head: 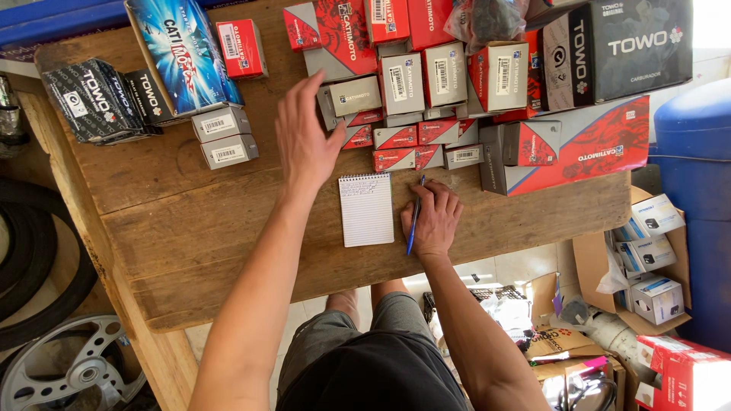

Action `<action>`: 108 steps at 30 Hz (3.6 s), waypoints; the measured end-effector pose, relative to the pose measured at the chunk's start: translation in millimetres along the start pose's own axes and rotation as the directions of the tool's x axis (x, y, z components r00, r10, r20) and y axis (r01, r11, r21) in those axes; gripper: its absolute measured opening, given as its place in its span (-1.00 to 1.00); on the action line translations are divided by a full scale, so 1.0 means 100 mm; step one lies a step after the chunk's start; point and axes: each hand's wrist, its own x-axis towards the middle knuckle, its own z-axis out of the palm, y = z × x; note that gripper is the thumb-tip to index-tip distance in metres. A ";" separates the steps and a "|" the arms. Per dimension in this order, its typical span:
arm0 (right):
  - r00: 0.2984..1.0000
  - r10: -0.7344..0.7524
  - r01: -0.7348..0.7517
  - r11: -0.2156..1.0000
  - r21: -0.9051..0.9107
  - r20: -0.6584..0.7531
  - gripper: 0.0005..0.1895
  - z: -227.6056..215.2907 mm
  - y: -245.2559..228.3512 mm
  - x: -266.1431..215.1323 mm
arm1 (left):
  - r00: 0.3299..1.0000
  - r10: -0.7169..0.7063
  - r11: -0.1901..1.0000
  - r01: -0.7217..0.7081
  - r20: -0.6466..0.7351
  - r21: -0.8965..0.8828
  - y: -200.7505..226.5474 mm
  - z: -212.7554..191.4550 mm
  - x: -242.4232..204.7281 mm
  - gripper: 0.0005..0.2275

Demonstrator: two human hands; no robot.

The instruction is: The person picks up small boxes from a wooden table, reads information from them, and writes notes in a notebook using a pen. The person repeats this process for several boxes, organizing them on the table.

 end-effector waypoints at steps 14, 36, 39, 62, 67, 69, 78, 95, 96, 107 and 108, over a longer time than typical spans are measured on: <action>0.995 -0.026 0.024 1.000 -0.018 -0.099 -0.53 0.26 0.16 -0.09 | 0.970 -0.170 0.740 0.243 0.175 -0.628 -0.14 -0.08 0.03 -0.64; 0.996 -0.037 0.035 0.999 -0.022 -0.084 -0.51 0.21 0.15 -0.07 | 0.960 -0.214 0.451 0.259 0.178 -0.854 0.11 -0.42 -0.55 -0.44; 0.996 -0.040 0.038 0.999 -0.027 -0.082 -0.50 0.22 0.17 -0.09 | 0.951 -0.248 0.437 0.278 0.182 -0.856 0.12 -0.42 -0.58 -0.48; 0.996 -0.053 0.051 0.998 -0.037 -0.073 -0.48 0.20 0.16 -0.07 | 0.912 -0.371 0.346 0.310 0.174 -0.886 0.09 -0.57 -0.89 -0.59; 0.996 -0.051 0.050 0.998 -0.023 -0.072 -0.50 0.18 0.15 -0.06 | 0.910 -0.376 0.350 0.311 0.171 -0.884 0.09 -0.57 -0.93 -0.60; 0.996 -0.050 0.049 0.998 -0.028 -0.068 -0.49 0.18 0.15 -0.07 | 0.910 -0.378 0.348 0.309 0.169 -0.885 0.10 -0.57 -0.93 -0.61; 0.996 -0.053 0.052 0.998 -0.020 -0.077 -0.50 0.13 0.12 -0.05 | 0.897 -0.423 0.546 0.367 0.130 -0.753 -0.48 -0.24 -1.16 -0.56; 0.994 -0.086 0.086 0.996 -0.001 -0.071 -0.49 0.04 0.09 -0.03 | 0.997 0.042 0.992 -0.033 -0.069 0.122 -1.34 -0.22 -1.69 -0.37; 0.992 -0.097 0.099 0.995 0.017 -0.080 -0.49 0.03 0.06 0.00 | 0.995 0.064 0.986 -0.051 -0.080 0.158 -1.38 -0.22 -1.68 -0.32; 0.998 0.003 0.029 0.850 0.526 -0.060 -0.85 -0.22 -0.12 0.14 | 0.998 0.038 0.960 -0.021 -0.056 0.279 -1.38 -0.14 -1.67 -0.46; 0.999 -0.007 0.039 0.774 0.632 -0.054 -0.71 -0.35 -0.25 0.19 | 0.996 0.048 0.956 -0.025 -0.074 0.293 -1.38 -0.14 -1.70 -0.49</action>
